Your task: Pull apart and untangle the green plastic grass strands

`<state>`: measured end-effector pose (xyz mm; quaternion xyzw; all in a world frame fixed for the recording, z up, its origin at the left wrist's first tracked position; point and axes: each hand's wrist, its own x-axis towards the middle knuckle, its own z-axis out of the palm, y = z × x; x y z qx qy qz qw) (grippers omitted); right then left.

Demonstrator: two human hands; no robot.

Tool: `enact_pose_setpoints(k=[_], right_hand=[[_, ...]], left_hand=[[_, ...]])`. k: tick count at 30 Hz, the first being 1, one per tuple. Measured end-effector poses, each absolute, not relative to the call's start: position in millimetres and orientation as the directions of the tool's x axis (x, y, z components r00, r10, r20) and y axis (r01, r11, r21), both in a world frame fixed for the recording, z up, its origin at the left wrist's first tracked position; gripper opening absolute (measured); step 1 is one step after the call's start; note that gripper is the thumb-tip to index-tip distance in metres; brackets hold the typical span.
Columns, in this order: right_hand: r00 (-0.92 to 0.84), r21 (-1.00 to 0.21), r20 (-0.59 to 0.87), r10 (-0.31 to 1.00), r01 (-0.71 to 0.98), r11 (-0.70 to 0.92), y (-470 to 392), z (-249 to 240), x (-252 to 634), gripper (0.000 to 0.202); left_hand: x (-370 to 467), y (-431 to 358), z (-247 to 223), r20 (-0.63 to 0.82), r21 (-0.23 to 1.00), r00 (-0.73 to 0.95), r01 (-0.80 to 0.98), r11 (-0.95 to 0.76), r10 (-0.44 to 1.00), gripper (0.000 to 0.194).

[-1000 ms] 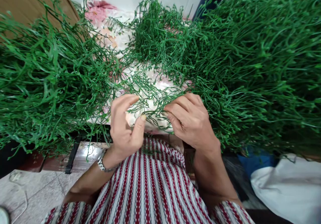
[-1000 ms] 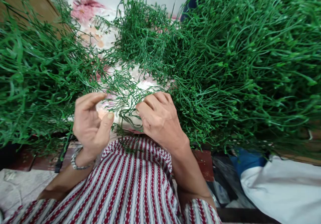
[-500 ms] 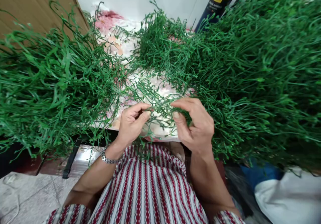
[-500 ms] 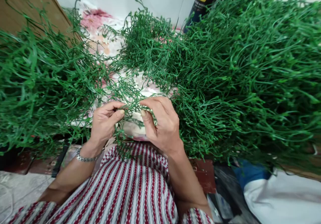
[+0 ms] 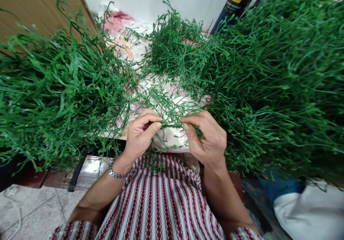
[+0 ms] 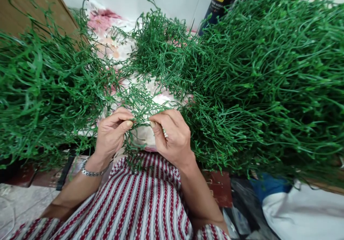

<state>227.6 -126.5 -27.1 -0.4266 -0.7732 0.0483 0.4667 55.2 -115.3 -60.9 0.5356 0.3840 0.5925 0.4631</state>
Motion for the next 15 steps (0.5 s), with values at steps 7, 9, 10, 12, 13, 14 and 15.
enact_pose_setpoints(k=[7, 9, 10, 12, 13, 14, 15], right_hand=[[-0.304, -0.436, 0.631, 0.714, 0.622, 0.65, -127.0, -22.5, 228.3, 0.017], [-0.321, -0.469, 0.61, 0.725, 0.591, 0.656, -126.4, -22.3, 227.9, 0.018], [-0.326, -0.484, 0.6, 0.73, 0.579, 0.656, -126.1, -22.5, 227.8, 0.019], [-0.334, -0.511, 0.578, 0.744, 0.562, 0.65, -125.4, -23.2, 227.7, 0.02], [-0.336, -0.524, 0.567, 0.752, 0.557, 0.645, -125.2, -23.5, 227.8, 0.02], [-0.336, -0.536, 0.56, 0.758, 0.551, 0.64, -125.1, -23.7, 228.0, 0.021], [-0.332, -0.546, 0.556, 0.762, 0.545, 0.636, -125.1, -23.7, 228.3, 0.021]], left_hand=[[51.6, -123.1, -54.6, 0.182, 0.983, 0.095, -0.026, -0.18, 0.979, 0.011], [51.2, -123.6, -54.4, 0.186, 0.982, 0.129, -0.01, -0.186, 0.974, 0.009], [51.1, -123.2, -54.6, 0.2, 0.979, 0.146, -0.004, -0.201, 0.969, 0.008], [51.0, -121.8, -55.4, 0.23, 0.973, 0.164, -0.004, -0.232, 0.959, 0.005], [51.0, -120.9, -56.0, 0.242, 0.97, 0.164, -0.015, -0.242, 0.956, 0.004], [51.1, -120.0, -56.7, 0.249, 0.969, 0.16, -0.035, -0.246, 0.955, 0.004], [51.2, -119.3, -57.5, 0.252, 0.967, 0.153, -0.065, -0.245, 0.956, 0.004]])
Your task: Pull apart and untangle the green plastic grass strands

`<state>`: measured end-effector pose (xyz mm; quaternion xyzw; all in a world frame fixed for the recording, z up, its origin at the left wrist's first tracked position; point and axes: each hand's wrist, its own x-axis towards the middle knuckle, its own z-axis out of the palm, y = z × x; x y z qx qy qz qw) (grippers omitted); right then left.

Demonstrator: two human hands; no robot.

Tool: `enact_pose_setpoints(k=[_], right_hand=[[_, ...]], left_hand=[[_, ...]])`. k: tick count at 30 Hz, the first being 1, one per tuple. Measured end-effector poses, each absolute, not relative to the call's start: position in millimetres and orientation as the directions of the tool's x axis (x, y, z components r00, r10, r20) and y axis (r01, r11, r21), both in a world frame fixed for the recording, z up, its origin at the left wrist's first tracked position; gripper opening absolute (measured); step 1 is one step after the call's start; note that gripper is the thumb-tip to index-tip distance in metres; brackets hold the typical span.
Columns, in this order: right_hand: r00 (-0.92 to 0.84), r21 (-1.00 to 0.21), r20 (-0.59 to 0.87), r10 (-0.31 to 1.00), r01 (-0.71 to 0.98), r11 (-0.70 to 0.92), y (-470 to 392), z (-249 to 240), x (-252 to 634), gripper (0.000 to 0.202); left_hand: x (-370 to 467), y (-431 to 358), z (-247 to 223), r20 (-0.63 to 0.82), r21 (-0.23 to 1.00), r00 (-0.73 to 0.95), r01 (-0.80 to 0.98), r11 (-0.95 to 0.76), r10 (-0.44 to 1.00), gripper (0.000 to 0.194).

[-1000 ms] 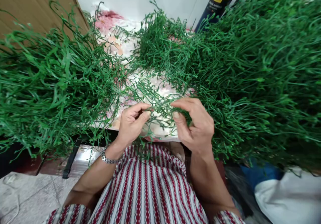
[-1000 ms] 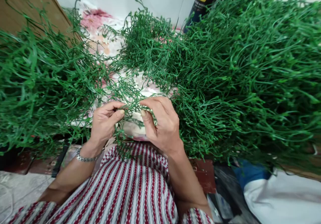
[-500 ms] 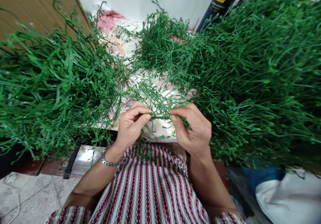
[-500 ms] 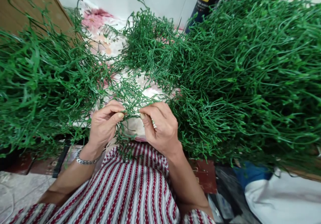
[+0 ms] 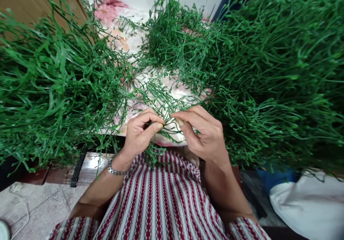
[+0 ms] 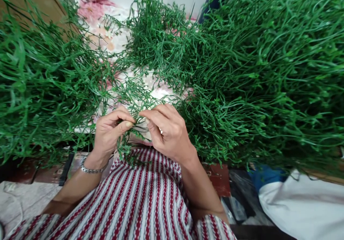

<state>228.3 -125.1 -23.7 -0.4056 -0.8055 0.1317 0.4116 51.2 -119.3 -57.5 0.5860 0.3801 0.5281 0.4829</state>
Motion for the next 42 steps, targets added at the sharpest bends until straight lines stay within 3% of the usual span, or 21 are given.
enact_pose_setpoints(k=[5, 11, 15, 18, 24, 29, 36, 42], right_hand=[[-0.392, -0.526, 0.564, 0.727, 0.508, 0.682, -125.5, -22.6, 229.1, 0.017], [-0.538, -0.39, 0.412, 0.736, 0.626, 0.676, -123.4, -29.9, 226.9, 0.016], [-0.546, -0.385, 0.442, 0.712, 0.601, 0.7, -122.1, -38.5, 226.8, 0.015], [-0.538, -0.373, 0.471, 0.699, 0.597, 0.71, -122.0, -42.1, 229.8, 0.014], [-0.566, -0.345, 0.45, 0.691, 0.603, 0.719, -122.3, -39.2, 237.4, 0.015], [-0.589, -0.41, 0.438, 0.679, 0.541, 0.734, -122.0, -36.0, 237.4, 0.014], [-0.597, -0.605, 0.436, 0.674, 0.36, 0.71, -118.6, -36.3, 235.9, 0.017], [-0.526, -0.735, 0.411, 0.745, 0.292, 0.612, -121.0, -37.7, 231.1, 0.019]], left_hand=[[52.5, -118.9, -59.7, 0.193, 0.958, 0.15, -0.24, -0.153, 0.97, 0.003], [53.6, -120.8, -59.8, 0.14, 0.939, 0.205, -0.339, -0.064, 0.969, 0.002], [53.0, -119.9, -61.8, 0.11, 0.917, 0.242, -0.399, -0.004, 0.964, 0.003], [50.8, -120.1, -60.6, 0.123, 0.941, 0.203, -0.335, -0.049, 0.971, 0.003], [43.6, -122.3, -50.2, 0.268, 0.953, 0.284, 0.059, -0.296, 0.921, 0.012], [43.6, -119.7, -49.9, 0.311, 0.913, 0.372, 0.14, -0.384, 0.875, 0.009], [51.1, -122.6, -51.6, 0.461, 0.828, 0.28, 0.206, -0.522, 0.842, 0.011], [50.4, -120.9, -52.0, 0.501, 0.827, 0.338, 0.085, -0.556, 0.797, 0.008]])
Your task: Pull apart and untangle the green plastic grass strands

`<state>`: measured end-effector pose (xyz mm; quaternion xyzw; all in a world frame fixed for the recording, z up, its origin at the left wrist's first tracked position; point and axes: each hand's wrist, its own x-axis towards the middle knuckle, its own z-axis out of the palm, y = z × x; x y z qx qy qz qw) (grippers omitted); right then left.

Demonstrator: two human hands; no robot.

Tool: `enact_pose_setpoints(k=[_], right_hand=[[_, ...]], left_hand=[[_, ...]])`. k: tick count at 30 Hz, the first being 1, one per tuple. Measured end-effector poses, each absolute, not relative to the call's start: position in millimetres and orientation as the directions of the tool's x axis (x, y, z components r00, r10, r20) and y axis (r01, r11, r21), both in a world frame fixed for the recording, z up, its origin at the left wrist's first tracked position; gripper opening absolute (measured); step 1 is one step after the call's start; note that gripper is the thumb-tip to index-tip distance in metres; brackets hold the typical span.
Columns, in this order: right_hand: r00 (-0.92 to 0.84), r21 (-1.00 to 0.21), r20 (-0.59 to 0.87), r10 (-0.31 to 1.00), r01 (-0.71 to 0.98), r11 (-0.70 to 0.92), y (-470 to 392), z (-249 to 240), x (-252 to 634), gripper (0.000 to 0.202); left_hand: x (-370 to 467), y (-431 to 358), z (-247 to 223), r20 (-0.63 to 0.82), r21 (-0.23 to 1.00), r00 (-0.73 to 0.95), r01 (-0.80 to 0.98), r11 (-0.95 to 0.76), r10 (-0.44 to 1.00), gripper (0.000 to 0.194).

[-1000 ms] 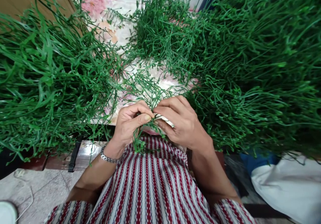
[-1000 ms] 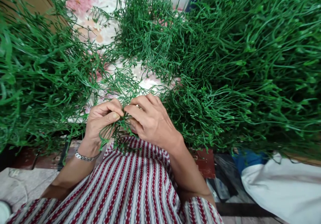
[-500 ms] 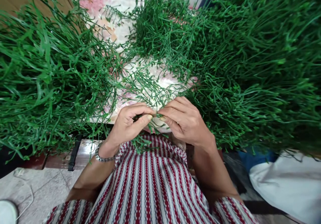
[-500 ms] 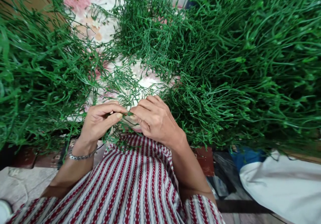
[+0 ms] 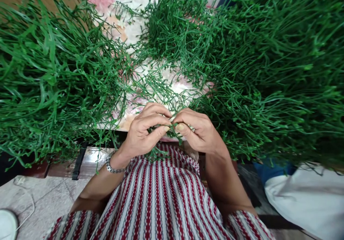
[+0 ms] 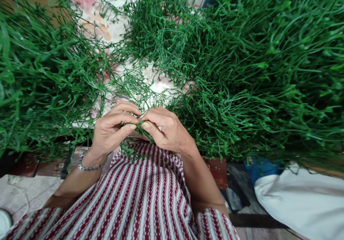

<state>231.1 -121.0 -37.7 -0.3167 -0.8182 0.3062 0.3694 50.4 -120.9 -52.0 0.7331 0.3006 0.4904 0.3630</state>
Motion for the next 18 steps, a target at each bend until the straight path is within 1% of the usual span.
enact_pose_setpoints(k=[3, 6, 8, 10, 15, 17, 18], right_hand=[[-0.396, -0.7, 0.471, 0.788, 0.376, 0.607, -125.8, -42.9, 224.7, 0.011], [-0.277, -0.61, 0.563, 0.779, 0.497, 0.618, -130.4, -46.3, 218.1, 0.007], [-0.227, -0.582, 0.581, 0.782, 0.556, 0.594, -132.9, -46.1, 215.4, 0.007], [-0.209, -0.595, 0.558, 0.803, 0.573, 0.563, -135.0, -45.1, 214.1, 0.009], [-0.224, -0.658, 0.491, 0.842, 0.538, 0.527, -136.9, -47.7, 211.0, 0.016], [-0.185, -0.686, 0.504, 0.844, 0.507, 0.521, -136.5, -51.6, 209.2, 0.019], [-0.158, -0.708, 0.511, 0.845, 0.479, 0.518, -136.2, -53.7, 208.6, 0.018]], left_hand=[[51.1, -121.8, -55.7, 0.48, 0.861, 0.297, 0.021, -0.508, 0.825, 0.008], [52.6, -124.3, -58.7, 0.411, 0.903, 0.229, 0.03, -0.429, 0.882, 0.007], [54.0, -125.8, -59.4, 0.393, 0.911, 0.192, 0.049, -0.409, 0.899, 0.007], [55.8, -126.9, -59.3, 0.403, 0.906, 0.154, 0.073, -0.417, 0.902, 0.007], [61.3, -129.2, -58.4, 0.474, 0.864, 0.06, 0.162, -0.477, 0.879, 0.007], [61.5, -129.3, -57.6, 0.496, 0.851, 0.087, 0.15, -0.503, 0.864, 0.008], [60.9, -129.0, -57.0, 0.499, 0.848, 0.12, 0.137, -0.512, 0.858, 0.009]])
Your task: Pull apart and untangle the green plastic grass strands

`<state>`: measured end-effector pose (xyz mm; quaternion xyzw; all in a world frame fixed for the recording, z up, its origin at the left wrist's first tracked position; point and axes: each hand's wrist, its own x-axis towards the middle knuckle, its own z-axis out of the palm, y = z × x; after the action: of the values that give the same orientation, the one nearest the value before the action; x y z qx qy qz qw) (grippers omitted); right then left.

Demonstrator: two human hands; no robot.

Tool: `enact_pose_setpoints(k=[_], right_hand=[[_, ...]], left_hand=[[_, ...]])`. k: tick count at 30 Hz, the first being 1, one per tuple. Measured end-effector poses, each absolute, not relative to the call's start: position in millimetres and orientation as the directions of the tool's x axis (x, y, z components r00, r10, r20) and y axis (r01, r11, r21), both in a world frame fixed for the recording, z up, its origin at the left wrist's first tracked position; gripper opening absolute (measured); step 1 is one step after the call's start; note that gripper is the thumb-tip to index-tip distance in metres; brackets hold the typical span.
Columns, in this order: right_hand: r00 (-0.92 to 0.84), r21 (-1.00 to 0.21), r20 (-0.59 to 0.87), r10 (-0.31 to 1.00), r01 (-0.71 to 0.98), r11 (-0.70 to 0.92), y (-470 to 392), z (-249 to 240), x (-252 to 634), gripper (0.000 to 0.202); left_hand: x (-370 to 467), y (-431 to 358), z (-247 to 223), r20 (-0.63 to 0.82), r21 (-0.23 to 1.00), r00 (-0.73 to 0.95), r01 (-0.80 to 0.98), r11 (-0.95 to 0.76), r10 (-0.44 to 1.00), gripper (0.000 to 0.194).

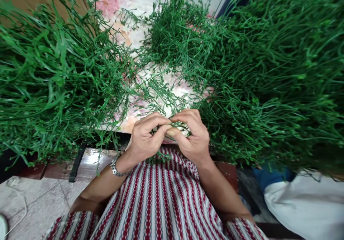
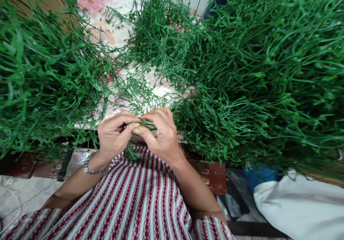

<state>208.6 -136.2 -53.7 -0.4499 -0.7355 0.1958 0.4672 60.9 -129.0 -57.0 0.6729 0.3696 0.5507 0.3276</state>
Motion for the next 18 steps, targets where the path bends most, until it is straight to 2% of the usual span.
enact_pose_setpoints(k=[3, 5, 11, 18], right_hand=[[-0.125, -0.758, 0.509, 0.852, 0.403, 0.512, -135.4, -58.4, 209.1, 0.01], [-0.139, -0.744, 0.513, 0.847, 0.42, 0.519, -135.0, -58.9, 211.4, 0.007], [-0.285, -0.585, 0.56, 0.778, 0.53, 0.614, -132.2, -48.6, 220.6, 0.01], [-0.486, -0.435, 0.476, 0.733, 0.594, 0.677, -131.9, -40.8, 234.7, 0.013]], left_hand=[[57.7, -128.0, -54.9, 0.5, 0.838, 0.216, 0.123, -0.531, 0.839, 0.01], [56.0, -128.1, -54.1, 0.501, 0.829, 0.234, 0.147, -0.54, 0.833, 0.011], [55.4, -131.0, -52.4, 0.475, 0.771, 0.282, 0.324, -0.549, 0.833, 0.01], [51.4, -121.0, -42.4, 0.304, 0.781, 0.554, 0.32, -0.535, 0.775, 0.012]])
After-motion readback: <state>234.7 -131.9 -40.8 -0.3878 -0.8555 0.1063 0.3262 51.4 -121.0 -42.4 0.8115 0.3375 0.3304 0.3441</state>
